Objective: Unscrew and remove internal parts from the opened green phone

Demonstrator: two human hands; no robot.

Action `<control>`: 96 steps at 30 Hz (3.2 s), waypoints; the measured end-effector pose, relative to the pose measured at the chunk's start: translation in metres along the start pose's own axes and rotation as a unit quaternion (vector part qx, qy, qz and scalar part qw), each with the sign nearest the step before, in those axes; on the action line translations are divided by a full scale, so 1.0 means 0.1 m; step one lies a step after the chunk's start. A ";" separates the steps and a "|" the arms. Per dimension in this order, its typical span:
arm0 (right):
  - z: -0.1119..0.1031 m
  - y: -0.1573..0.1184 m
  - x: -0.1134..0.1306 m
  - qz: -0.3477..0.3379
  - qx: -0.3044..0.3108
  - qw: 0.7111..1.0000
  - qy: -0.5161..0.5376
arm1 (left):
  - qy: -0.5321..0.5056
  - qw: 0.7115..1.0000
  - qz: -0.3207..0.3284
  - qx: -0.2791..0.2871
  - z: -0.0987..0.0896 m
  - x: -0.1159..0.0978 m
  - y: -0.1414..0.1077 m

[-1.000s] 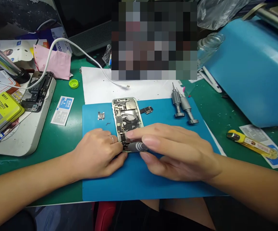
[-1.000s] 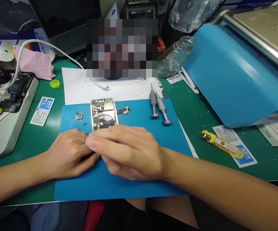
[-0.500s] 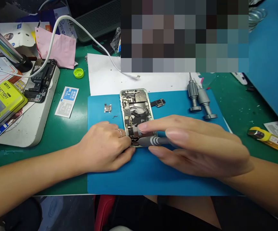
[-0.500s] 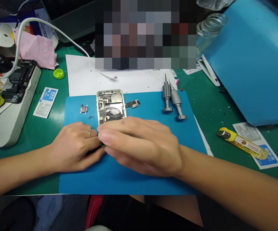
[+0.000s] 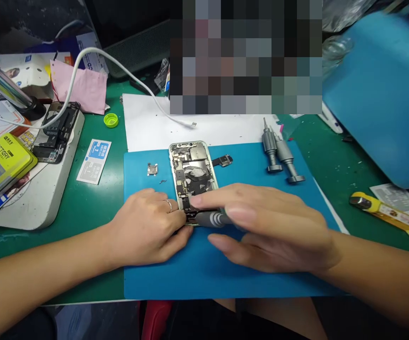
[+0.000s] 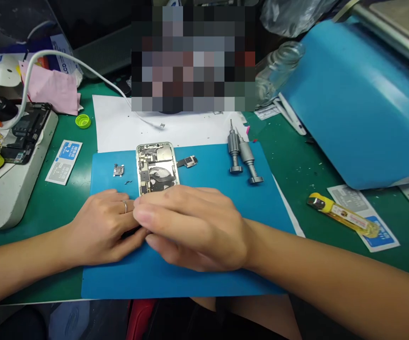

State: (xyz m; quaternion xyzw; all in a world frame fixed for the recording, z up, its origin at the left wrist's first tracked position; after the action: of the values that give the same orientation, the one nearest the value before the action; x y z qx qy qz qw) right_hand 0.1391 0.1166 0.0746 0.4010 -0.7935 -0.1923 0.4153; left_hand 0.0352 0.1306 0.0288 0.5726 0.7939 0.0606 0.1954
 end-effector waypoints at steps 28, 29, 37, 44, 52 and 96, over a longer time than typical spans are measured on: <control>0.03 0.03 -0.01 0.012 -0.008 1.000 0.002 | 0.000 1.000 -0.005 -0.004 0.00 0.01 -0.01; 0.01 0.02 -0.01 0.014 -0.010 1.000 0.006 | -0.001 1.000 -0.005 -0.005 0.00 0.01 -0.01; 0.01 -0.06 -0.11 0.066 0.032 0.997 0.016 | 0.006 1.000 0.002 0.004 0.02 0.01 0.01; -0.01 -0.03 -0.16 0.095 0.041 0.994 0.028 | 0.010 1.000 0.002 0.008 0.02 -0.01 0.01; 0.00 -0.06 -0.12 0.074 0.036 0.997 0.007 | 0.014 1.000 0.005 0.010 0.01 -0.01 0.01; 0.05 -0.01 -0.05 0.031 0.022 0.999 0.019 | -0.002 1.000 -0.005 -0.004 -0.01 0.01 -0.01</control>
State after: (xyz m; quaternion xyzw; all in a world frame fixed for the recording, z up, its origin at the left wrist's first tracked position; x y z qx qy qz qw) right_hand 0.1372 0.1192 0.0685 0.3893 -0.8012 -0.1543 0.4274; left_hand 0.0340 0.1311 0.0292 0.5681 0.7960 0.0617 0.1996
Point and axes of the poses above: each hand's wrist, its own y-axis towards the middle knuckle, its own z-axis out of the palm, x = y × z, the point moved 9 cm from there along y, towards the middle knuckle, and after that the axes turned 11 degrees about z, right-handed, at the moved point
